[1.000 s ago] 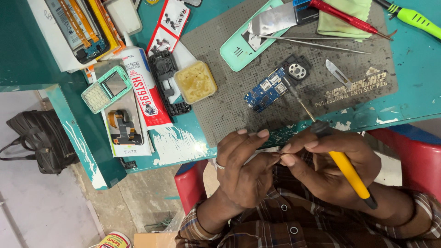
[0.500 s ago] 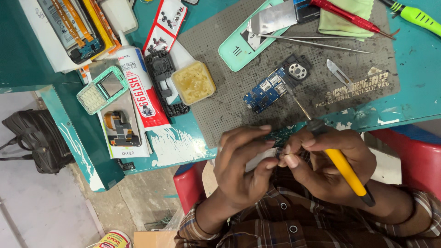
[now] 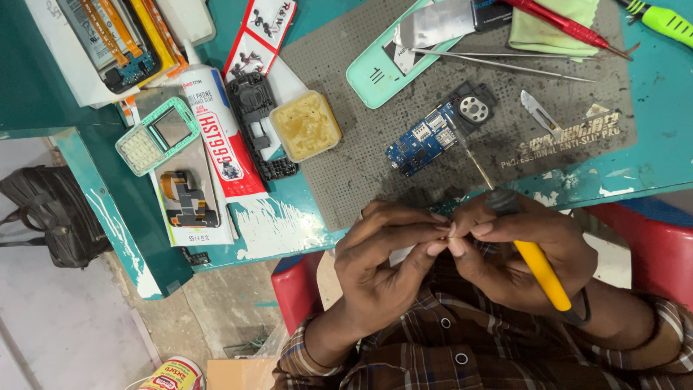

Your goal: The person repairs a mobile phone motherboard at a workbench. They hold the board and a soldering iron, soldering points on the board, handling small components, picking up a spool of solder wire, and working on the board with the iron and a small tool.

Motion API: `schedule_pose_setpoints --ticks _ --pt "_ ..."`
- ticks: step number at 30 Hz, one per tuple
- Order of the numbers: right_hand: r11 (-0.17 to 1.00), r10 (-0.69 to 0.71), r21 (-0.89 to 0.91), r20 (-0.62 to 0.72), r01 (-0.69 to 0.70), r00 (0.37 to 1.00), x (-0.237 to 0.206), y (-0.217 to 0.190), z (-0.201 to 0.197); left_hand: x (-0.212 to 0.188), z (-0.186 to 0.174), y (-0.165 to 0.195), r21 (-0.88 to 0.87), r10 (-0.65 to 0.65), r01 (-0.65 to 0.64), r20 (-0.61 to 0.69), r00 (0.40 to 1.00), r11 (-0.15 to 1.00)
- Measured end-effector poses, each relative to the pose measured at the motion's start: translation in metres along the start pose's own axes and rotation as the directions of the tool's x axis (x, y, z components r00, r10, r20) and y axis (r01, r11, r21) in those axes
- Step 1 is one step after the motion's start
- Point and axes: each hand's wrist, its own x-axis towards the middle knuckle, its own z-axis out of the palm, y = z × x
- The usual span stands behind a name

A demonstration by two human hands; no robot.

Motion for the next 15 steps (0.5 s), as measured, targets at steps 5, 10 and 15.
schedule_pose_setpoints --ticks 5,10,15 --pt "0.994 0.048 0.092 0.021 -0.05 0.999 0.001 0.002 0.001 0.005 -0.003 0.003 0.227 0.136 -0.134 0.005 0.991 0.965" --pt "0.991 0.028 -0.132 0.048 -0.022 0.998 0.003 0.0 0.001 0.012 -0.013 0.005 0.348 0.221 -0.251 0.124 0.967 0.903" --pt "0.94 -0.048 -0.331 0.106 0.081 0.993 0.008 -0.003 0.0 0.018 -0.02 0.01 0.39 0.203 -0.266 0.196 0.959 0.881"
